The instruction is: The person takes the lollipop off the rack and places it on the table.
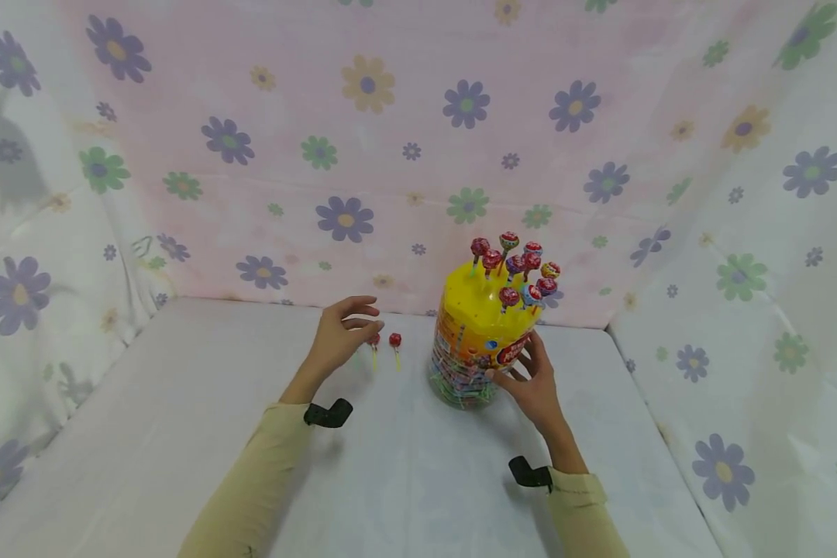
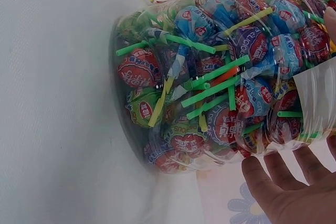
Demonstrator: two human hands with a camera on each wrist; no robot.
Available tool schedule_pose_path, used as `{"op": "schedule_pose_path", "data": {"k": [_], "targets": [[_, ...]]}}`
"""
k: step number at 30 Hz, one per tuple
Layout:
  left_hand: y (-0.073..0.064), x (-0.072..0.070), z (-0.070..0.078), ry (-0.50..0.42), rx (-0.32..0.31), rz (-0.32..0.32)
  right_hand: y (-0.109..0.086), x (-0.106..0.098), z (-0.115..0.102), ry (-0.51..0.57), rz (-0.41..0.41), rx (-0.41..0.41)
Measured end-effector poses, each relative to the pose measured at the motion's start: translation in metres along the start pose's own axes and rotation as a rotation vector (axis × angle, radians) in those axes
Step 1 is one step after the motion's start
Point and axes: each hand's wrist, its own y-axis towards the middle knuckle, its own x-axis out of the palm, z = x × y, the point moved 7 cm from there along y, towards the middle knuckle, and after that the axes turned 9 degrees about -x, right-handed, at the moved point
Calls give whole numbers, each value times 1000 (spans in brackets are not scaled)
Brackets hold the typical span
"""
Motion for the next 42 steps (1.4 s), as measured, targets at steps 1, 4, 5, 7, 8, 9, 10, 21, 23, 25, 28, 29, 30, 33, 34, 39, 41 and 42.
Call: {"op": "schedule_pose_path", "data": {"k": [1,4,5,7,8,9,10,21,23,25,28,29,30,33,34,39,41,42], "targets": [[-2,5,7,7,13,-14,0,0,0,2,0,0],[-6,18,26,21,55,-52,-1,1,0,6,1,3],[-7,23,33,24,71,-63,-1,1,0,4,2,7],[-7,32,46,20,102,-83,-1,1,1,4,2,11],[-6,37,52,17,115,-93,0,1,2,2,1,13],[-5,41,59,16,131,-106,0,1,2,1,1,15],[-4,46,66,14,145,-116,0,0,2,-2,1,17],[17,87,121,-38,285,-60,2,1,1,-2,-2,17],[21,92,125,-65,303,-47,3,1,6,7,0,16],[24,97,128,-89,319,-31,4,0,14,13,6,13],[27,105,131,-151,334,-35,5,-2,27,7,18,8],[28,108,132,-169,335,-40,6,-2,32,4,23,8],[29,111,132,-181,337,-44,6,-3,33,0,28,3],[31,117,134,-200,353,-44,6,-4,36,-12,38,-7],[31,118,135,-195,363,-34,6,-4,36,-16,39,-10],[29,119,136,-145,424,21,6,-3,37,-40,35,-7],[29,118,136,-128,449,33,6,-3,38,-45,36,-6],[29,118,136,-123,461,37,6,-3,38,-44,37,-8]]}}
